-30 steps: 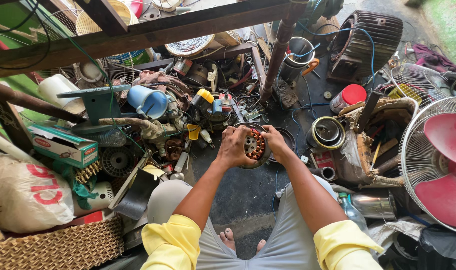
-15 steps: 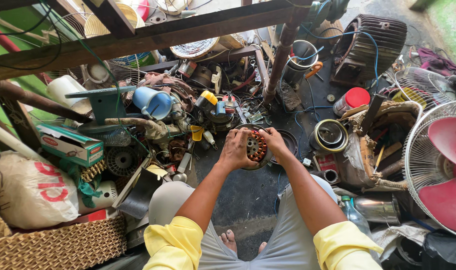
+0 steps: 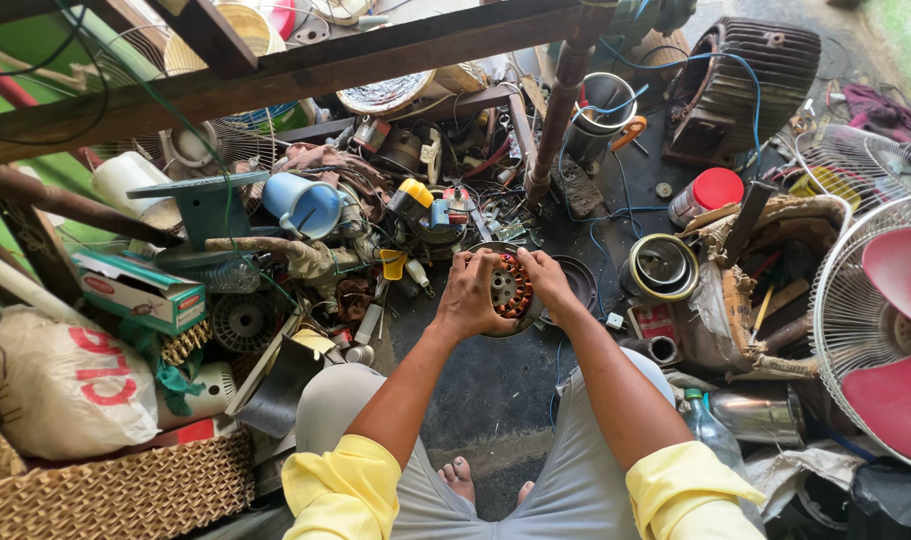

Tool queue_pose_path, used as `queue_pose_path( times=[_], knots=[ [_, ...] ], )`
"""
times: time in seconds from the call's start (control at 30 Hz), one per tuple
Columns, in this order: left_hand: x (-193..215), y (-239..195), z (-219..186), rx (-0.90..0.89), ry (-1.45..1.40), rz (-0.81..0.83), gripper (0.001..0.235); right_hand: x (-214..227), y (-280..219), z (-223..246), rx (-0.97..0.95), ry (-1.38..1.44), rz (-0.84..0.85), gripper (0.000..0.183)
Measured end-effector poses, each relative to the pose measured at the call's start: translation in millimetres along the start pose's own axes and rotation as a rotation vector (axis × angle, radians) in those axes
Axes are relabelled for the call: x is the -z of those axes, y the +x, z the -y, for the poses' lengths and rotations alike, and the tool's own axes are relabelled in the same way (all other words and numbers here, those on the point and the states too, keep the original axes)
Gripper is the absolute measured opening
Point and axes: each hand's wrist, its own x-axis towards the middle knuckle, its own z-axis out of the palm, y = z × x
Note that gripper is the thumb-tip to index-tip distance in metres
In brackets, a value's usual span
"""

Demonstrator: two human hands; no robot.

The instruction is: The person works on a small electrical motor stator, adjusting and securing copper windings by hand. They then place the stator into a metal housing and use a hammer to tap it into place.

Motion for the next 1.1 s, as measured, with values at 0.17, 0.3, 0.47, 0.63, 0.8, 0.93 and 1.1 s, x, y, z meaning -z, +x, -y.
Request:
queue_pose_path(
  times=[0.17,0.3,0.47,0.63,0.8,0.93,1.1],
  knots=[
    [-2,-1,-1,0.069,0.029,0.088,0.102,4,10,-13,0.023,0.04,0.021,0.036],
    [-2,3,-4,0.008,0.033,0.005,0.102,10,24,-25,0.064,0.1,0.012,0.029],
    [1,4,-10,0.027,0.047,0.001,0.1,15,35,-34,0.098,0.053,-0.016,0.025],
    [6,10,-11,0.04,-0.001,-0.022,0.094,16,27,-19,0.128,0.111,0.026,0.029],
    [15,10,-12,0.039,-0.018,-0.032,0.099,52,9,-5,0.292,-0.274,-0.034,0.033],
    [29,7,-14,0.057,-0.022,-0.01,0.101,138,-14,-42,0.2,-0.321,0.117,0.041],
    [33,9,-19,-0.051,-0.016,-0.069,0.099,145,-93,-170,-0.211,-0.371,0.074,0.041]
  ],
)
